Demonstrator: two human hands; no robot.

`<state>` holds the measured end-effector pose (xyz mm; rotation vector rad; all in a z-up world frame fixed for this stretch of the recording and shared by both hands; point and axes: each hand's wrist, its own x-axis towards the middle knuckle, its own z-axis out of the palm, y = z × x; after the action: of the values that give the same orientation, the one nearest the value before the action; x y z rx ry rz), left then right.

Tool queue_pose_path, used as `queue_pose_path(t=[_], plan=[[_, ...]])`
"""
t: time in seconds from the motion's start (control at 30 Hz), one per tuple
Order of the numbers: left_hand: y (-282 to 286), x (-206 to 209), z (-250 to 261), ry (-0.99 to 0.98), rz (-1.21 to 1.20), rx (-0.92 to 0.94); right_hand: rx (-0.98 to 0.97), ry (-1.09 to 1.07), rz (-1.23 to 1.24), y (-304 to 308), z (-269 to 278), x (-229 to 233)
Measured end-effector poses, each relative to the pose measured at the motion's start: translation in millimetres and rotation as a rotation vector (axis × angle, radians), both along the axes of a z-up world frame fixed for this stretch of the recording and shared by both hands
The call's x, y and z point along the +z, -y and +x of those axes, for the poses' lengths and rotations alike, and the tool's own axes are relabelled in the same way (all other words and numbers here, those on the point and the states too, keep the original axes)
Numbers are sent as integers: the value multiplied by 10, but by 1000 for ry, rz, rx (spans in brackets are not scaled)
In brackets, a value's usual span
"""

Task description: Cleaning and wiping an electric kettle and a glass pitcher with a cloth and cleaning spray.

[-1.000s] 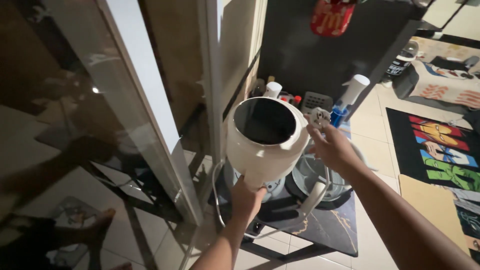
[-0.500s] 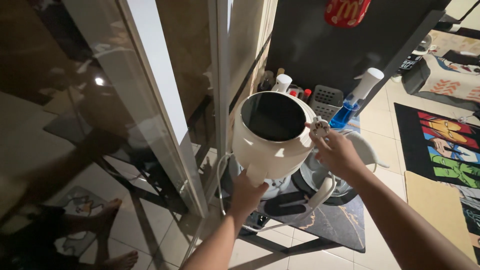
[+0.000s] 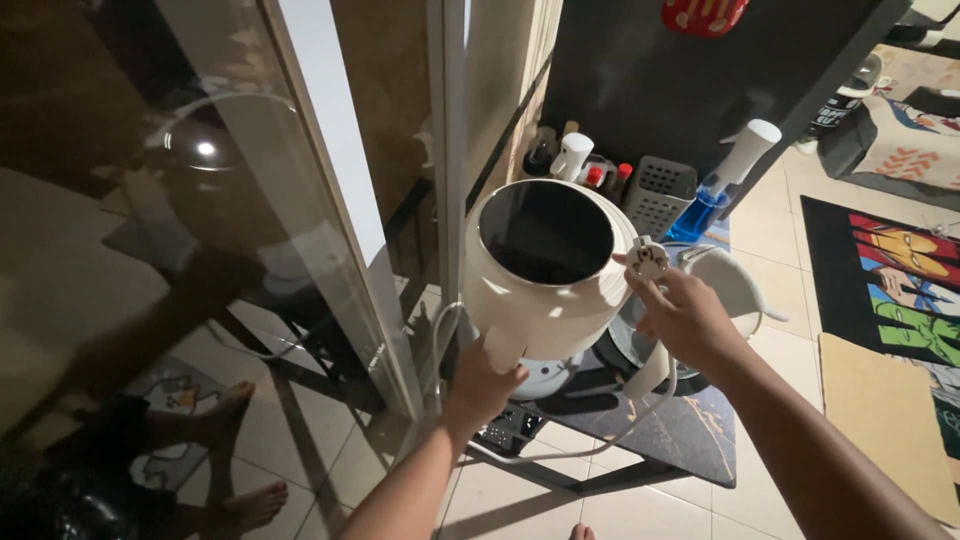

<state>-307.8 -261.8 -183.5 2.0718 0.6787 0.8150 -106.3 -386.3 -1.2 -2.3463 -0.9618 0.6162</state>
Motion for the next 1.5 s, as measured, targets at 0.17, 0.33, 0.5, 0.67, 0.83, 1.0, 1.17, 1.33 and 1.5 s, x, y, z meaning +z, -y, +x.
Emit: queue_pose_path(t=[0.17,0.33,0.5,0.67,0.83,1.0,1.17,1.33,1.5], plan=[[2,-72,-61,-5,-176,-40,34,5,7,244,97,-29],[15,194,-242,21,-215,-124,260,137,176,424,437,-47],[189,852,-392,-143,130,456,275,259,108,532,334,289],[407,1956,-195,355,281,-96,451,396,-134,290,-244,519],[264,2120,-27,206,300,-387,552,238,54,251,-328,356],[-108,2132,-8,236,193,-243,421,71,-16,439,-187,140],[-176,2326,-95,326,174,-211,226,-396,203,870,57,-245],[229,2321,299,316,110,-347,146,-521,297,1001,35,-298],[744,2394,302,214,157,-564,138,-468,423,1253,32,-397]])
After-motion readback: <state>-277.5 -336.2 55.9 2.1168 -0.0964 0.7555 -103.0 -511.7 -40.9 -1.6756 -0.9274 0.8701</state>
